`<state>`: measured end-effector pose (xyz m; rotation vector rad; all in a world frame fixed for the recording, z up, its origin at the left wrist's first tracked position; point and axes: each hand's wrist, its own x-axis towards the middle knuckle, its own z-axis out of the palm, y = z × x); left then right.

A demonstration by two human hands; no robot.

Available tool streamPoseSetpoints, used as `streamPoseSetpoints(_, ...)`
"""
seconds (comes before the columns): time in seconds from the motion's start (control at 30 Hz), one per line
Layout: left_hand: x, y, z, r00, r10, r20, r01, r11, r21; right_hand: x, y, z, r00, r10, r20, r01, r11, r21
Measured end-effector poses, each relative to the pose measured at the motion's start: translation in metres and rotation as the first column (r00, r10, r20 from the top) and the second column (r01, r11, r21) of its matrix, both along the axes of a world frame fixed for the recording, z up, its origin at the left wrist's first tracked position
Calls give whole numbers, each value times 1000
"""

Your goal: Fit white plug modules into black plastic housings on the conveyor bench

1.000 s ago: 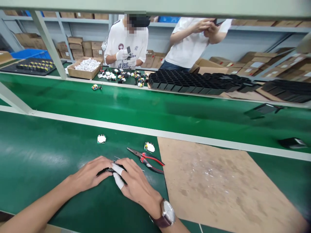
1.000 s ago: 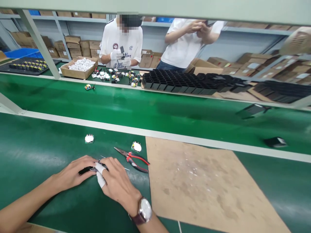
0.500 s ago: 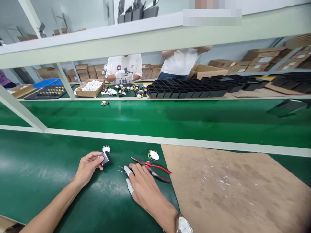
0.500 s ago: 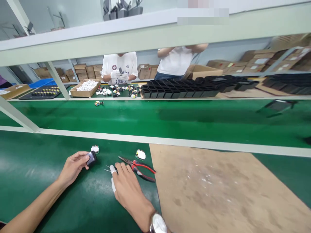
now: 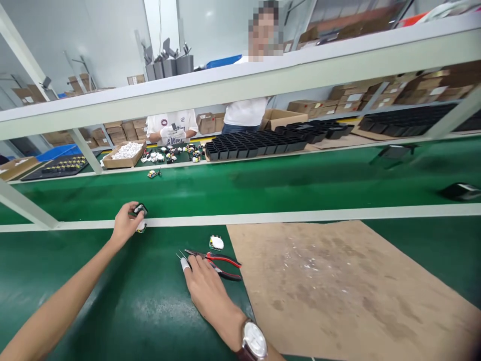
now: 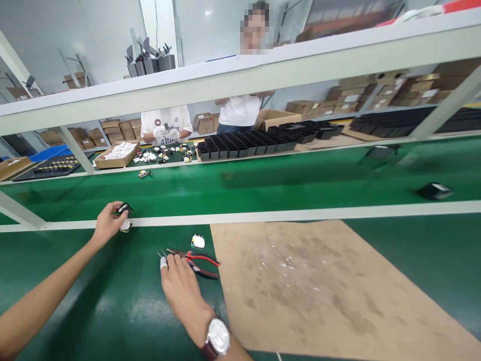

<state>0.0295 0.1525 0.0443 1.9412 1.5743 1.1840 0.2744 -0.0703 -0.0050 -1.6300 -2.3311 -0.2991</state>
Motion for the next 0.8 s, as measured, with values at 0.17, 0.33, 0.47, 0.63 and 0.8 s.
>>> streamPoseSetpoints(0.17,-22,53,0,971,195,-141,-189,981,51,0,1,-5,999,15,-38,-12,998,63)
streamPoseSetpoints(0.33,-34,49,-11,940,264,-217,-252,964,82,-1,0,-4,997,16,-79,-9,997,83)
streamPoseSetpoints(0.47,-34,19,-18,952,147,-268,-123,987,103,18,11,8,987,-74,-142,96,984,150)
streamPoseSetpoints(0.63,-30,-12,-24,948,-100,-303,96,995,-29,58,29,7,909,-353,-223,384,916,116)
streamPoseSetpoints(0.8,13,-34,-26,928,-302,-220,290,953,-83,62,32,-4,942,-263,-210,285,955,80)
